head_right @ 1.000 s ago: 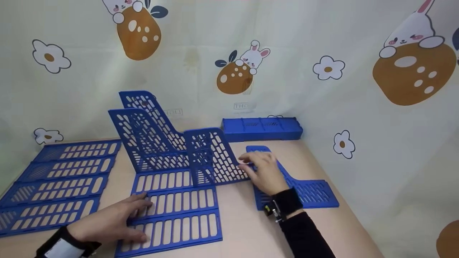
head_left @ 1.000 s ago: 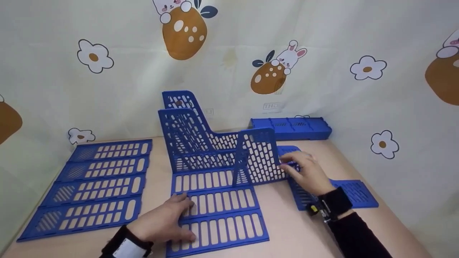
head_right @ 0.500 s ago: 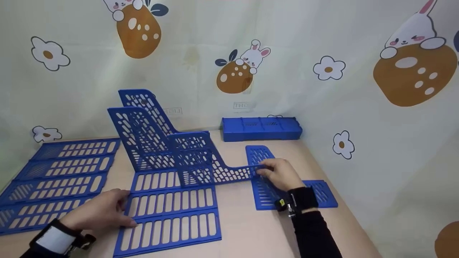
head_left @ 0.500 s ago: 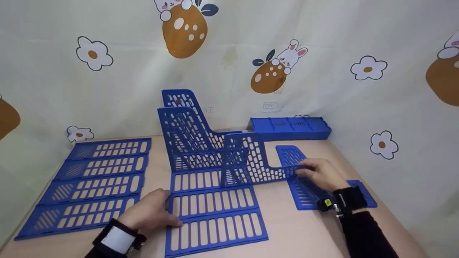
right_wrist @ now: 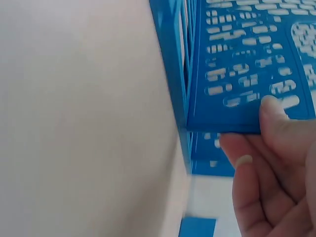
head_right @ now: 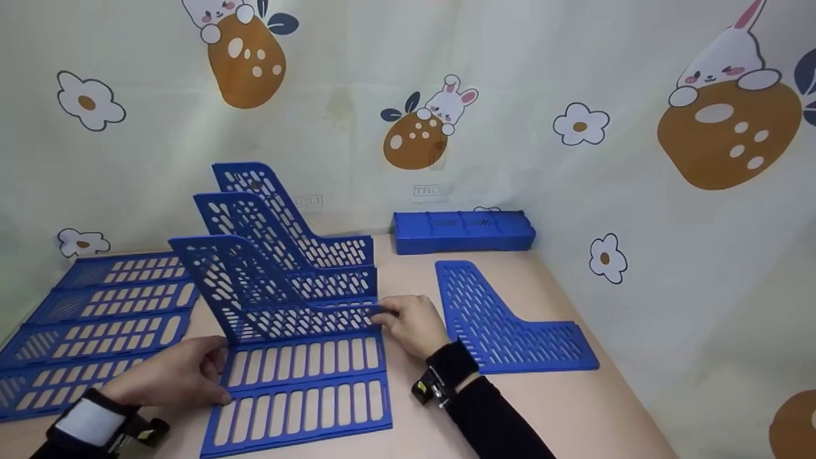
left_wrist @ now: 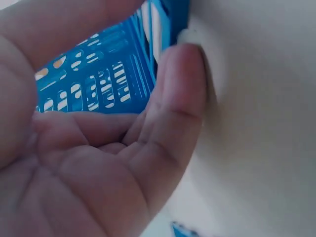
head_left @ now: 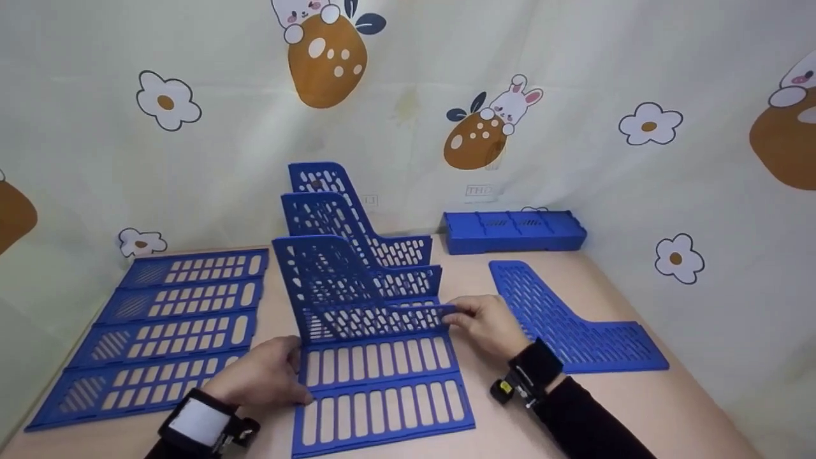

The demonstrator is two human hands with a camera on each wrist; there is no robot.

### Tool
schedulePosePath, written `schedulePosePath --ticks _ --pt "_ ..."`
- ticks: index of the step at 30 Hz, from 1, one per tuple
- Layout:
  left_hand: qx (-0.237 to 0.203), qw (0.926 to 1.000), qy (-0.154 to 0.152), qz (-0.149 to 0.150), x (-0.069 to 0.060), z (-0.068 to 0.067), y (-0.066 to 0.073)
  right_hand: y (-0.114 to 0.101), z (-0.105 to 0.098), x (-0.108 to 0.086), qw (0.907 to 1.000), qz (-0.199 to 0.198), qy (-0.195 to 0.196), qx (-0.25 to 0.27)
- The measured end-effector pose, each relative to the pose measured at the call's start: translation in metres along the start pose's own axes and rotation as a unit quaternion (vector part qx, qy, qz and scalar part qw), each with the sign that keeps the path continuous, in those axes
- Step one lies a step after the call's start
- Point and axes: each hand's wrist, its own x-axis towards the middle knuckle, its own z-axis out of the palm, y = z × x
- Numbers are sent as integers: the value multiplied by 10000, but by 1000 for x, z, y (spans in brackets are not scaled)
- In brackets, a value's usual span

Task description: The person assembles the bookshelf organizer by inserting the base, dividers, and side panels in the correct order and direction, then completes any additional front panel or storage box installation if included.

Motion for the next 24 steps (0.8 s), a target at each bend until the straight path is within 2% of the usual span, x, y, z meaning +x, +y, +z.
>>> schedulePosePath --ticks 4,6,8,12,14,16,19,21,24 --pt "-575 9983 -18 96 3 -3 -11 -2 6 -1 9995 197 261 30" --pt "-706 9974 -44 145 4 -5 -14 -3 7 -1 9991 286 286 81" --pt "-765 9970 -88 35 4 -6 -14 -3 7 -1 9990 365 190 150" --pt "-500 9982 -133 -299 0 -13 -4 -1 -6 0 9979 556 -295 134" --pt "-296 9982 -158 -504 -6 -15 4 7 -22 0 9963 714 -485 -36" --pt "-75 9977 -230 -634 -13 -14 15 22 -46 -2 9940 894 -436 -444" --pt "181 9969 -573 -511 -21 -7 31 55 -89 -10 9832 1327 -155 -1241" --pt "330 9957 -837 -201 -24 0 39 75 -114 -19 9690 1784 -58 -1706" --pt "650 9910 -1119 331 -27 12 44 96 -141 -30 9455 2579 -233 -1973"
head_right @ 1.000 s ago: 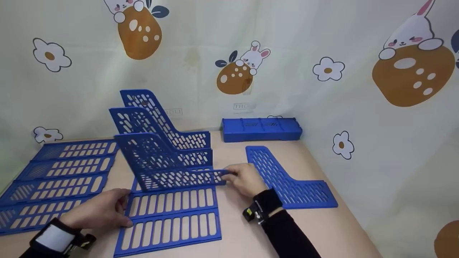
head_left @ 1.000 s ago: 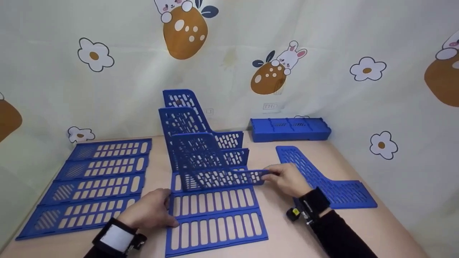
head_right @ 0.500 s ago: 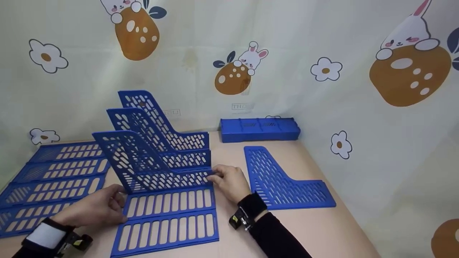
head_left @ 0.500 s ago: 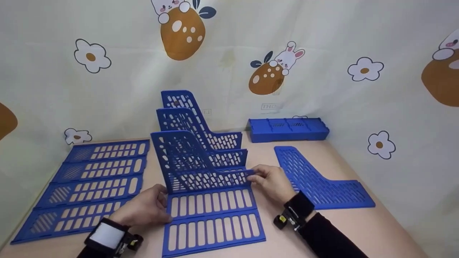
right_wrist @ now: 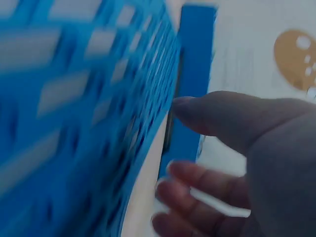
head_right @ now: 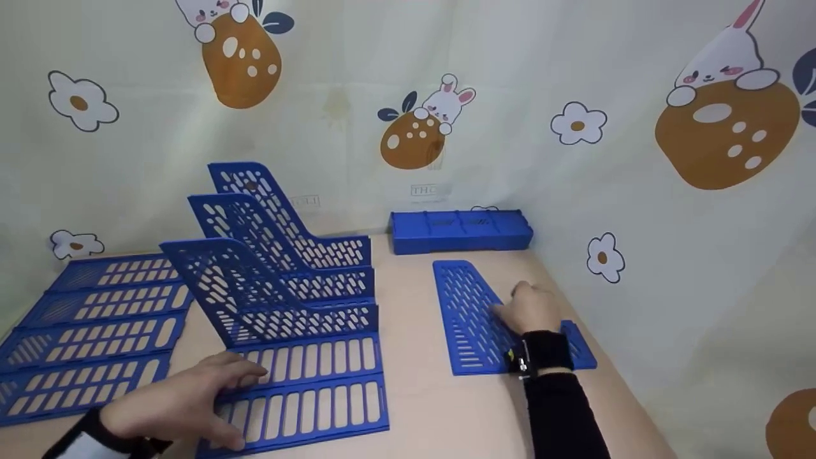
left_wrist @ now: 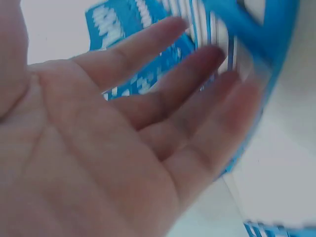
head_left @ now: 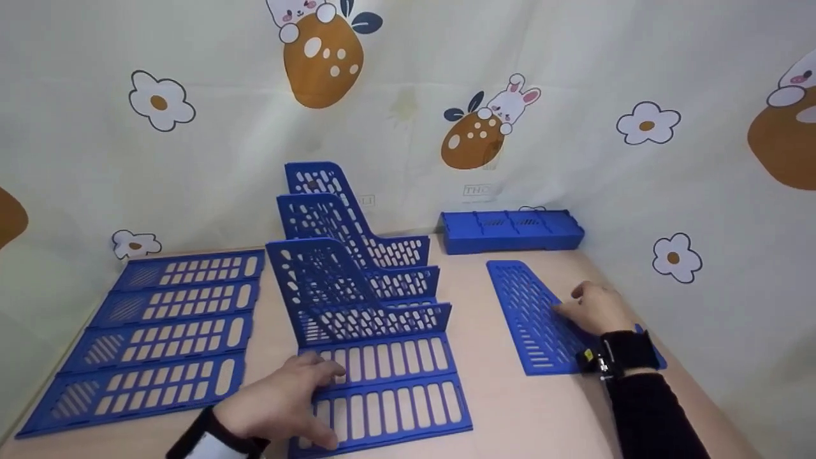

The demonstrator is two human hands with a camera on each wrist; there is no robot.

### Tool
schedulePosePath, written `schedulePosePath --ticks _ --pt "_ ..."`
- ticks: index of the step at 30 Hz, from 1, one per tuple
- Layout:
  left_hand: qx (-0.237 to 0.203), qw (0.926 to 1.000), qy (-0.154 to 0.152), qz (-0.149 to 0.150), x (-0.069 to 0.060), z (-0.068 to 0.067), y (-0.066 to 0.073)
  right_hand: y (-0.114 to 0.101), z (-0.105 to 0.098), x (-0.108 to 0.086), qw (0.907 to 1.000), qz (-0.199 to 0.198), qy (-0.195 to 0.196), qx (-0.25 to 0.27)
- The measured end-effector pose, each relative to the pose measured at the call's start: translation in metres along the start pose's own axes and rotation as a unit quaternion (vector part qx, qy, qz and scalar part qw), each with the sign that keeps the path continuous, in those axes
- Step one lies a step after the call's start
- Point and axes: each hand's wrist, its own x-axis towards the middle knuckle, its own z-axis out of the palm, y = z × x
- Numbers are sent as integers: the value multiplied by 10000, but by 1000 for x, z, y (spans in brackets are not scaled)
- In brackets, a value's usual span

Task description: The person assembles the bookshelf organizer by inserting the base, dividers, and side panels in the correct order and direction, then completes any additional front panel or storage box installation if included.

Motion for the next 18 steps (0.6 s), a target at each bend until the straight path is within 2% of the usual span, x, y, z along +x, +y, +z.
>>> schedulePosePath --ticks 2,4,7,12,18 --pt "304 9992 -138 241 1 7 1 14 -6 -1 9991 357 -241 -56" --pt "569 9974 -220 386 2 12 0 20 -10 -2 9976 532 -434 -46" --pt "784 9946 -243 629 3 15 -3 20 -12 -1 9972 538 -524 -49" --pt "865 9925 11 858 7 16 -7 16 -8 1 9982 444 -341 -194" --pt "529 9971 488 227 17 18 -6 19 -5 -1 9990 409 -101 -141"
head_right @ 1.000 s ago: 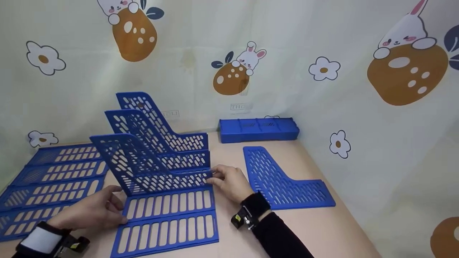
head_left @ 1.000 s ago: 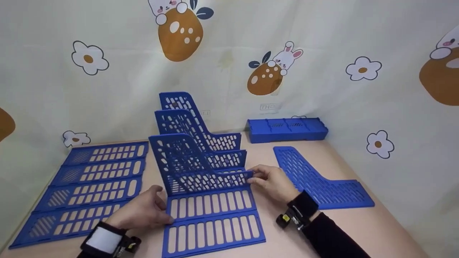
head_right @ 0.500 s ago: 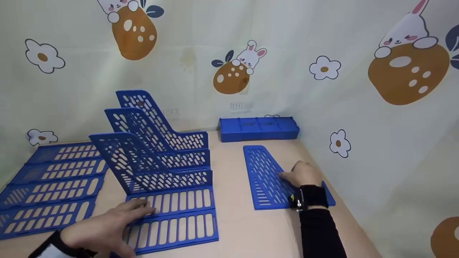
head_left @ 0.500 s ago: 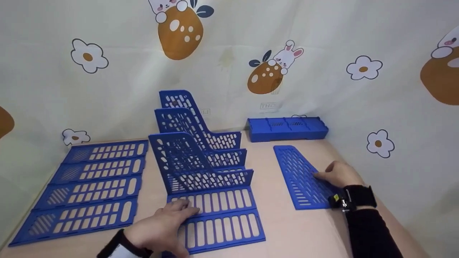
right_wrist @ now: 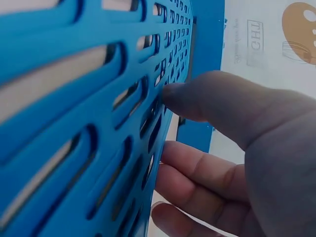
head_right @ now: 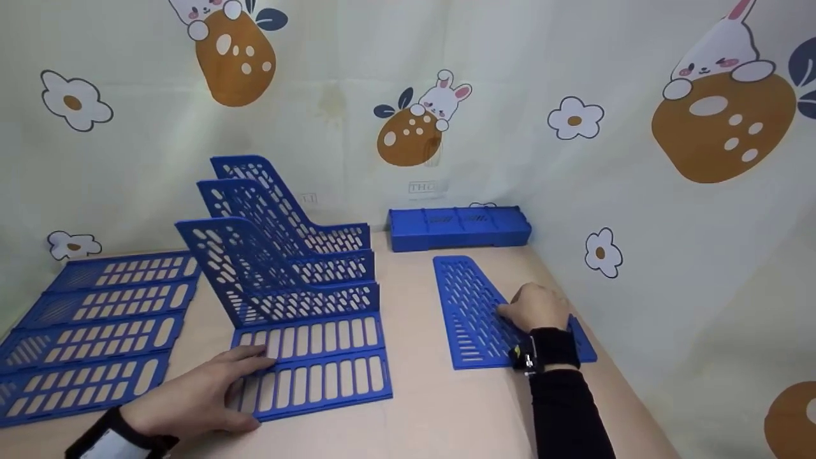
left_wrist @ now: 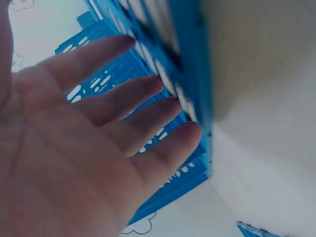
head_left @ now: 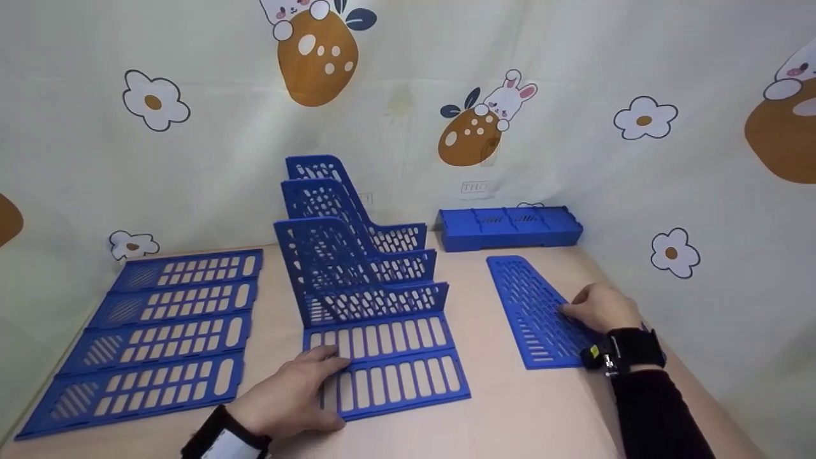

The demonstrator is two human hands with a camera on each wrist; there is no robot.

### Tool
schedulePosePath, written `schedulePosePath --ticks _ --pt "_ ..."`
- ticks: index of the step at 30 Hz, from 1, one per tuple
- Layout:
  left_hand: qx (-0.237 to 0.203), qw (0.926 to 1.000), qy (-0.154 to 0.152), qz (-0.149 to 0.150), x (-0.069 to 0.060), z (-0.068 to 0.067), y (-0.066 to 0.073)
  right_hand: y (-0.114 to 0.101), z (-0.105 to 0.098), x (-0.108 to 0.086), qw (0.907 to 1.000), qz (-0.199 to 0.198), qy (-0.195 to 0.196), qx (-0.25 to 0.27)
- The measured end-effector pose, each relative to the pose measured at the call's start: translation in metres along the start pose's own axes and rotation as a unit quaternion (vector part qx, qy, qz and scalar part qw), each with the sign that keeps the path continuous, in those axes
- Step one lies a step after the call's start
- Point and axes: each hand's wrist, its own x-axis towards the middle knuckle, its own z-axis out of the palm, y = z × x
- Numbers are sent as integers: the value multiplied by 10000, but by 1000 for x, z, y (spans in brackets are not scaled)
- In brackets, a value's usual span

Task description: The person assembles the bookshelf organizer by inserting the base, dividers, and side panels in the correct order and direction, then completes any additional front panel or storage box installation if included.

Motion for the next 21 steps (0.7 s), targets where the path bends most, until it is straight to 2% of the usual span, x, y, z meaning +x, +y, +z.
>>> schedulePosePath --ticks 3,6,9,11,16,21 --pt "-101 9997 215 -113 4 1 -4 0 0 -2 9997 -101 228 -16" --pt "-225 9993 295 39 4 -1 -8 -1 -1 -2 9990 -186 406 80" --pt "-314 9987 364 144 2 -5 -11 -2 -3 0 9978 -247 348 513" --pt "-334 9985 439 48 1 -9 -13 -4 -5 0 9953 -386 245 859" --pt "-162 9975 562 -397 -1 -19 -19 -16 -3 -1 9815 -1026 293 1587" --pt "26 9980 484 -413 -1 -23 -29 -40 5 -10 9578 -1530 492 2384"
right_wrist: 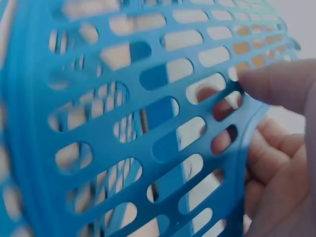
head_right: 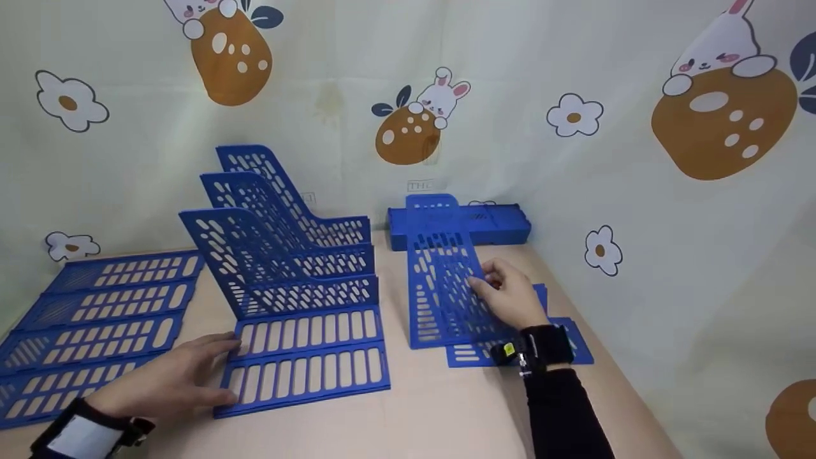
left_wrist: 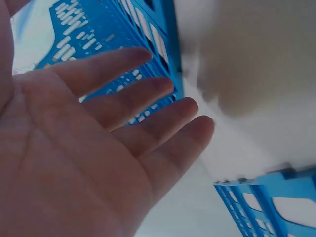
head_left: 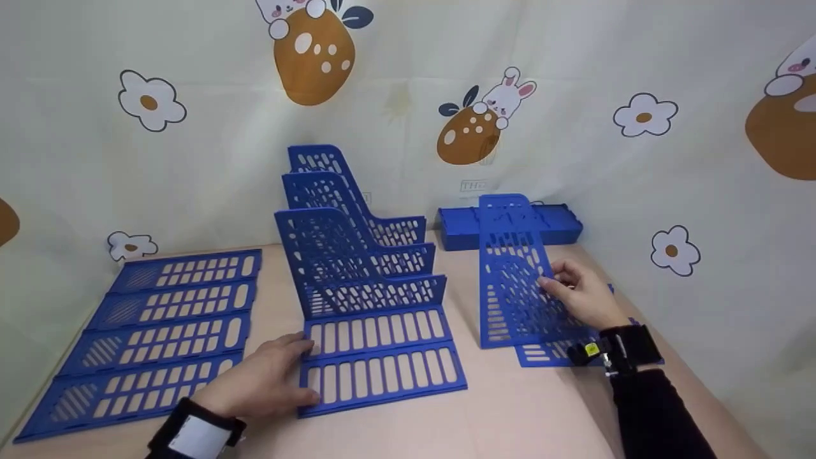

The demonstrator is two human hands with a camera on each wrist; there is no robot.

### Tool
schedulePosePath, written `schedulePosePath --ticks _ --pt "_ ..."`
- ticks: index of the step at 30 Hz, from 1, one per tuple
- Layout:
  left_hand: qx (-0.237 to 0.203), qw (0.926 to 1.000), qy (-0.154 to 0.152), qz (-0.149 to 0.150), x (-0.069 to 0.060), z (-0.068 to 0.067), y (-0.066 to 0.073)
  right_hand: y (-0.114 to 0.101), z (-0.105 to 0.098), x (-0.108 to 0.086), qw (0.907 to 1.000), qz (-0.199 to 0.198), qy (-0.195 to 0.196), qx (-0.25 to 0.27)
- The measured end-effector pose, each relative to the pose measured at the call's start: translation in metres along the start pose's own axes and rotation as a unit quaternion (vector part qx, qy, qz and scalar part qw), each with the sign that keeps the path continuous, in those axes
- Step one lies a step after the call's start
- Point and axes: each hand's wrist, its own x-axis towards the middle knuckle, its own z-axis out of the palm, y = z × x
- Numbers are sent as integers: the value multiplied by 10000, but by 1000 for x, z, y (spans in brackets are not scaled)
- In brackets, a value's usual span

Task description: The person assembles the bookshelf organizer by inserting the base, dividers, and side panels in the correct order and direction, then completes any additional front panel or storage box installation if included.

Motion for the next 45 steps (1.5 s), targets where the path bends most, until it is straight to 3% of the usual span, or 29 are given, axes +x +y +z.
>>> schedulePosePath --ticks 3,10,17,24,30,33,36,40,43,45 --pt "-3 9999 -123 -4 1 1 -4 -14 13 -3 9993 -246 61 278" --pt "-72 9991 -334 -239 3 2 -4 -30 33 -6 9962 -839 213 79" --pt "-199 9982 -500 -262 1 -3 -7 -29 34 -7 9935 -1133 68 -123" --pt "-750 9944 -695 -254 2 -6 -12 -34 36 -11 9917 -1284 75 -84" --pt "-588 9968 -509 -158 3 -4 -12 -58 70 -21 9813 -1859 -248 422" --pt "-539 9973 -476 -139 2 -3 -13 -72 86 -25 9734 -2240 -392 279" --pt "-466 9977 -475 -114 2 -3 -16 -73 78 -23 9746 -2106 -678 -350" --pt "-202 9987 -456 -32 4 -6 -20 -44 34 -14 9766 -1100 -1345 -1270" --pt "-39 9988 -488 -46 5 -7 -21 -16 10 -7 9777 -527 -1657 -1178" --pt "-9 9987 -493 -84 5 -7 -22 -4 4 -3 9791 -425 -1739 -966"
